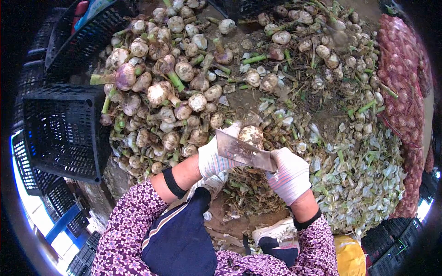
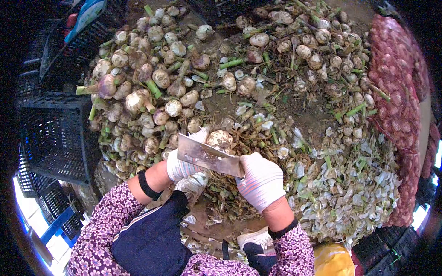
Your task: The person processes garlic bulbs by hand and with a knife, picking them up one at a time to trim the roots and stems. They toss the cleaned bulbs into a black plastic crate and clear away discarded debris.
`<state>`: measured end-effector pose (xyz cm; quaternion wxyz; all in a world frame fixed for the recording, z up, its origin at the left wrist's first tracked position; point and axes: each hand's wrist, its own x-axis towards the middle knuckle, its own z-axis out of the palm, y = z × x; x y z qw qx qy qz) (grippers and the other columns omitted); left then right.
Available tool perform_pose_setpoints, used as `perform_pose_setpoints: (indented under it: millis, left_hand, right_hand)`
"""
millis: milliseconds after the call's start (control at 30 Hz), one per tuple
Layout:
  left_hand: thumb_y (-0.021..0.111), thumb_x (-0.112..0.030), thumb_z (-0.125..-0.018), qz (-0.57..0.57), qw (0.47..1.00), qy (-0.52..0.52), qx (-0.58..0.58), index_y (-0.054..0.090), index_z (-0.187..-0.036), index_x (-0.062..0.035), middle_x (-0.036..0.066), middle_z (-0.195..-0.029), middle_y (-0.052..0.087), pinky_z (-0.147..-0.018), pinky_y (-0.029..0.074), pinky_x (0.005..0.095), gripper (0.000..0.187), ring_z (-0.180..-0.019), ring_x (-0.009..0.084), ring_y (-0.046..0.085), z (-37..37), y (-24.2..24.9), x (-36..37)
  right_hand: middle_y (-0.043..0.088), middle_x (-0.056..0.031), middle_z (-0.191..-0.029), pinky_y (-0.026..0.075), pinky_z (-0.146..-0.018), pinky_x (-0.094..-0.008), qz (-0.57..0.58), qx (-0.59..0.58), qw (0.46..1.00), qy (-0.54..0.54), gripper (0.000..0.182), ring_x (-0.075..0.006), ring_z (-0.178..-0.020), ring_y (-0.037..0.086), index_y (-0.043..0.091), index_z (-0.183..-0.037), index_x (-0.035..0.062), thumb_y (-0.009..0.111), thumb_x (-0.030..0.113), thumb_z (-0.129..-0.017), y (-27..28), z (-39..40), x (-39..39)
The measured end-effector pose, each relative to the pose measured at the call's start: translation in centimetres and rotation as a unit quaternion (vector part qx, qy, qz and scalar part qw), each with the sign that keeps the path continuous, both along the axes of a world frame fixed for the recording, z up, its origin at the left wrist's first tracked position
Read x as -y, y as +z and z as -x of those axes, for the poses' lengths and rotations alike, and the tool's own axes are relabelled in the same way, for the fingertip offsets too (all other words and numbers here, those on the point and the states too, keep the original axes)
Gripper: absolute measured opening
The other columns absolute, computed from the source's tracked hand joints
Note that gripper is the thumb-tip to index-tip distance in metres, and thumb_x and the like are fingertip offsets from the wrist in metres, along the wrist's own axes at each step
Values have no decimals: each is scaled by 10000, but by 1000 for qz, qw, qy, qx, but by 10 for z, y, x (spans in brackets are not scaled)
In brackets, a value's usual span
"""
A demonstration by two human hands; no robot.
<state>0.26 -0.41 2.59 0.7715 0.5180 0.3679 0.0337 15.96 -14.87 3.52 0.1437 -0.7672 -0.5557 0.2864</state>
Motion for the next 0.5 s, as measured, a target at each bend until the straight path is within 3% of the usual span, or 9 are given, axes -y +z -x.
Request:
perform_pose_setpoints:
  millis: [100, 167, 200, 267, 300, 367, 400, 467, 500]
  left_hand:
    - [389, -291, -1101, 65, 997, 36, 22, 577, -1260, -67, 101, -1205, 673, -978, 555, 433, 333, -1077, 240, 662, 7, -33, 3]
    - [581, -222, -1026, 280, 929, 71, 232, 571, -1257, -57, 95, -1221, 667, -979, 554, 396, 285, -1090, 201, 654, 13, -55, 5]
    - [581, -222, -1026, 281, 929, 72, 230, 571, -1257, -57, 95, -1221, 667, -979, 554, 396, 285, -1090, 201, 654, 16, -51, 4]
    - [767, -296, -897, -20, 982, -15, 185, 582, -1248, -51, 75, -1180, 694, -947, 560, 389, 466, -1047, 194, 679, 19, -34, 1]
    - [767, -296, -897, -18, 982, -15, 185, 582, -1248, -51, 75, -1180, 694, -947, 560, 389, 466, -1047, 194, 679, 20, -35, -4]
    - [876, -305, -746, 23, 991, -126, 43, 587, -1326, -60, 91, -1167, 705, -963, 542, 336, 693, -1042, 158, 669, 19, -38, -9]
    - [876, -305, -746, 26, 991, -128, 43, 587, -1326, -60, 91, -1167, 705, -963, 542, 336, 693, -1042, 158, 669, 10, -25, -12]
    - [871, -300, -695, -137, 936, -321, -40, 655, -1233, -57, 102, -1015, 740, -888, 570, 340, 629, -935, 184, 713, -3, 15, -13]
    - [848, -324, -658, -153, 951, -260, 71, 691, -1142, -55, 91, -876, 734, -804, 582, 350, 575, -818, 212, 725, 3, 28, -9]
  right_hand:
    - [628, -142, -822, 536, -651, -447, -8, -13, 1000, 7, 194, -367, -743, 656, 660, -937, 106, 715, 174, -764, 3, -1, -2]
    - [626, -140, -817, 536, -646, -445, -8, -23, 1000, 15, 202, -366, -733, 653, 660, -939, 109, 717, 168, -754, 0, 0, -3]
    - [626, -140, -815, 536, -643, -446, -16, -27, 999, 12, 204, -366, -731, 654, 662, -935, 111, 719, 169, -748, -4, 2, -2]
    - [627, -140, -814, 537, -640, -446, -22, -32, 999, 8, 206, -366, -729, 655, 664, -931, 112, 722, 170, -742, -14, 3, 0]
    - [626, -139, -811, 537, -637, -446, -46, -34, 998, 2, 201, -366, -729, 655, 664, -927, 113, 722, 171, -744, -20, 2, 0]
    - [629, -144, -816, 546, -654, -450, -73, -52, 996, -3, 191, -375, -754, 661, 659, -917, 111, 722, 166, -746, -29, -1, 2]
    - [629, -144, -816, 546, -654, -450, -69, -52, 996, -4, 191, -375, -754, 661, 659, -917, 111, 722, 166, -746, -40, -9, 0]
    - [657, -155, -877, 560, -705, -454, 83, 88, 992, -26, 231, -383, -815, 673, 655, -958, 106, 712, 127, -735, -68, -31, 16]
    - [670, -158, -916, 565, -734, -452, 87, 80, 992, -51, 257, -385, -851, 677, 652, -980, 99, 706, 109, -730, -79, -42, 41]
